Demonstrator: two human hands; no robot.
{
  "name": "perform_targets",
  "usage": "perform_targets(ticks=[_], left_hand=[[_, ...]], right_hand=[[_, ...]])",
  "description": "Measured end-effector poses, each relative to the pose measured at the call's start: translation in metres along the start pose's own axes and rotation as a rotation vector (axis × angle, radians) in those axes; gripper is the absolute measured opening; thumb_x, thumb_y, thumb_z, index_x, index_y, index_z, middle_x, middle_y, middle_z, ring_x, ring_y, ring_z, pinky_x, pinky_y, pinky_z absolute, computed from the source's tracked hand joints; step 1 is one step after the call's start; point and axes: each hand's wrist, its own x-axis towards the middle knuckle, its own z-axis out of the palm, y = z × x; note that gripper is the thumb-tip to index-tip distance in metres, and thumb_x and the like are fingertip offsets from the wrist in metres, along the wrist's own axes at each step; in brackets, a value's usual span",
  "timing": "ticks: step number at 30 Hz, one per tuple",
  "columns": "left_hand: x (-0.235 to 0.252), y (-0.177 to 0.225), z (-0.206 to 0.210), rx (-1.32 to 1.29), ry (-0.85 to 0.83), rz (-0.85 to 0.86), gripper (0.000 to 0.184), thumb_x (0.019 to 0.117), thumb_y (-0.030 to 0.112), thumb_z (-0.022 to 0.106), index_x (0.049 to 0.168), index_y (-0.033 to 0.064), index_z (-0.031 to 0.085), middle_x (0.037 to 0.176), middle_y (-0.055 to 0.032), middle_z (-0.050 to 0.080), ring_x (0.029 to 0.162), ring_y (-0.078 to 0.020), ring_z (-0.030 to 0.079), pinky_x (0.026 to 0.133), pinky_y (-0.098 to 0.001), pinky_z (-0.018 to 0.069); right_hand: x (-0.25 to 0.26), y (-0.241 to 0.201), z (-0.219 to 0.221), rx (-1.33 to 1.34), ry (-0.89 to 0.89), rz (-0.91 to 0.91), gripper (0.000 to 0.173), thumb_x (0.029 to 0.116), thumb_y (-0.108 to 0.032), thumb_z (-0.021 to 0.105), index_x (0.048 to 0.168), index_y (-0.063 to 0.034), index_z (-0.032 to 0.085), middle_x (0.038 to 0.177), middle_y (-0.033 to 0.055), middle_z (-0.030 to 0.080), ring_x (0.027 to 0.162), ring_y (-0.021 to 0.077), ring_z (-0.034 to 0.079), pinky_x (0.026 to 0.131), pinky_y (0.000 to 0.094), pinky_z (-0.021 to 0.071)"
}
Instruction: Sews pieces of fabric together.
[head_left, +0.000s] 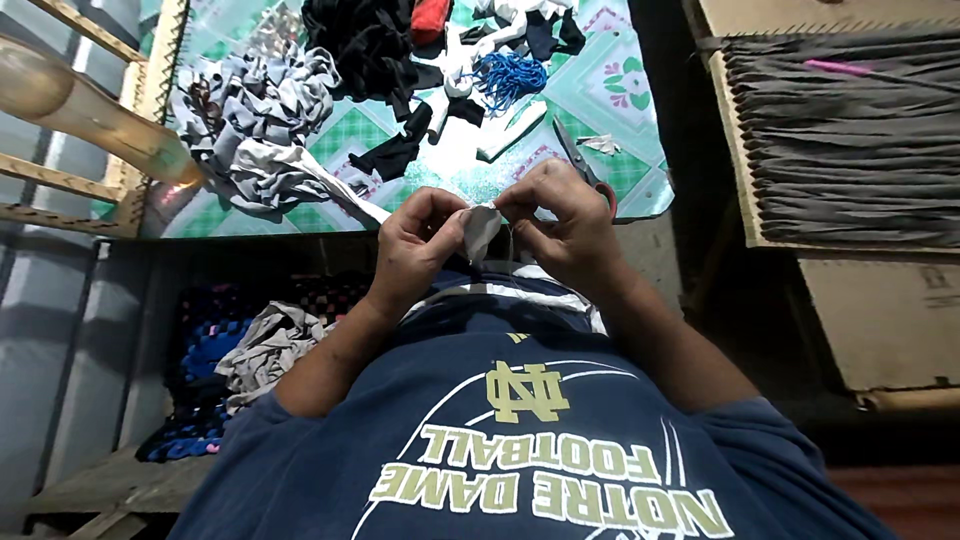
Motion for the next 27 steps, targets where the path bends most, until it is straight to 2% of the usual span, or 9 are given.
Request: perform_targets(ticks=[4, 7, 9, 12, 15, 17, 23, 27], left_hand=[[-0.002, -0.001, 0.0, 0.154, 0.004, 0.102, 0.007, 0.0937, -0.001, 0.066, 0.1, -0.0049, 0.066, 0.093, -0.0048, 0.065, 0.079, -0.0035, 0.062, 0.071, -0.018, 0.0551], [-0.002, -0.003, 0.0, 0.256, 0.0, 0.174, 0.008, 0.0927, 0.0, 0.068, 0.098, -0.0059, 0.069, 0.091, -0.0072, 0.064, 0.079, -0.0056, 0.062, 0.07, -0.0178, 0.0544], [-0.002, -0.003, 0.0, 0.253, 0.001, 0.174, 0.008, 0.0924, 0.0, 0.068, 0.098, -0.006, 0.069, 0.09, -0.0072, 0.064, 0.078, -0.0053, 0.062, 0.069, -0.0173, 0.0545], [0.0, 0.001, 0.0, 0.148, 0.01, 0.071, 0.008, 0.0954, 0.0, 0.064, 0.101, -0.0044, 0.067, 0.094, -0.0036, 0.066, 0.078, -0.0023, 0.062, 0.07, -0.0171, 0.0549], [0.001, 0.004, 0.0, 0.044, 0.006, -0.023, 0.007, 0.0979, 0.002, 0.059, 0.102, 0.001, 0.064, 0.088, 0.0038, 0.066, 0.074, 0.0004, 0.061, 0.067, -0.0167, 0.0521], [0.003, 0.003, -0.001, -0.008, -0.003, -0.051, 0.007, 0.0987, 0.002, 0.057, 0.103, 0.0032, 0.063, 0.084, 0.0061, 0.065, 0.071, 0.001, 0.059, 0.064, -0.0165, 0.0501], [0.004, 0.002, -0.002, -0.145, -0.069, -0.143, 0.008, 0.101, 0.005, 0.057, 0.105, 0.0063, 0.063, 0.087, 0.0057, 0.067, 0.073, -0.0014, 0.063, 0.065, -0.0193, 0.0546], [0.005, 0.0, -0.002, -0.203, -0.102, -0.189, 0.008, 0.101, 0.006, 0.058, 0.106, 0.0065, 0.064, 0.087, 0.0045, 0.067, 0.07, -0.0018, 0.061, 0.062, -0.0184, 0.0513]], right_hand=[[-0.001, -0.002, 0.005, -0.097, 0.025, -0.051, 0.014, 0.0972, -0.008, 0.063, 0.101, -0.0003, 0.074, 0.09, 0.0128, 0.064, 0.086, 0.0208, 0.061, 0.08, 0.0356, 0.0508], [-0.002, -0.005, 0.01, -0.148, 0.051, -0.08, 0.013, 0.0974, -0.008, 0.064, 0.1, -0.0014, 0.075, 0.088, 0.013, 0.064, 0.083, 0.0224, 0.061, 0.078, 0.0379, 0.0495], [-0.002, -0.005, 0.011, -0.139, 0.052, -0.081, 0.014, 0.098, -0.008, 0.063, 0.101, -0.0018, 0.076, 0.089, 0.0126, 0.064, 0.084, 0.0215, 0.061, 0.078, 0.0362, 0.0505], [-0.002, -0.002, 0.008, -0.064, 0.043, -0.06, 0.014, 0.0973, -0.007, 0.064, 0.102, -0.0007, 0.075, 0.091, 0.0124, 0.066, 0.087, 0.0191, 0.062, 0.081, 0.0329, 0.0516], [-0.001, 0.0, 0.004, 0.035, 0.03, -0.032, 0.015, 0.0973, -0.007, 0.063, 0.102, 0.0011, 0.074, 0.094, 0.0116, 0.063, 0.088, 0.0131, 0.06, 0.081, 0.0236, 0.0514], [0.0, 0.0, 0.002, 0.09, 0.019, -0.015, 0.015, 0.0969, -0.007, 0.063, 0.102, 0.0022, 0.074, 0.095, 0.0111, 0.063, 0.089, 0.0108, 0.06, 0.082, 0.0212, 0.0515], [0.0, 0.001, 0.002, 0.283, -0.008, 0.06, 0.012, 0.095, -0.002, 0.063, 0.101, 0.0033, 0.072, 0.097, 0.0073, 0.064, 0.091, 0.0054, 0.061, 0.082, 0.0179, 0.0531], [0.0, 0.001, 0.004, 0.336, -0.025, 0.097, 0.012, 0.095, -0.002, 0.063, 0.101, 0.0029, 0.072, 0.097, 0.0061, 0.064, 0.09, 0.0048, 0.062, 0.082, 0.0179, 0.0539]])
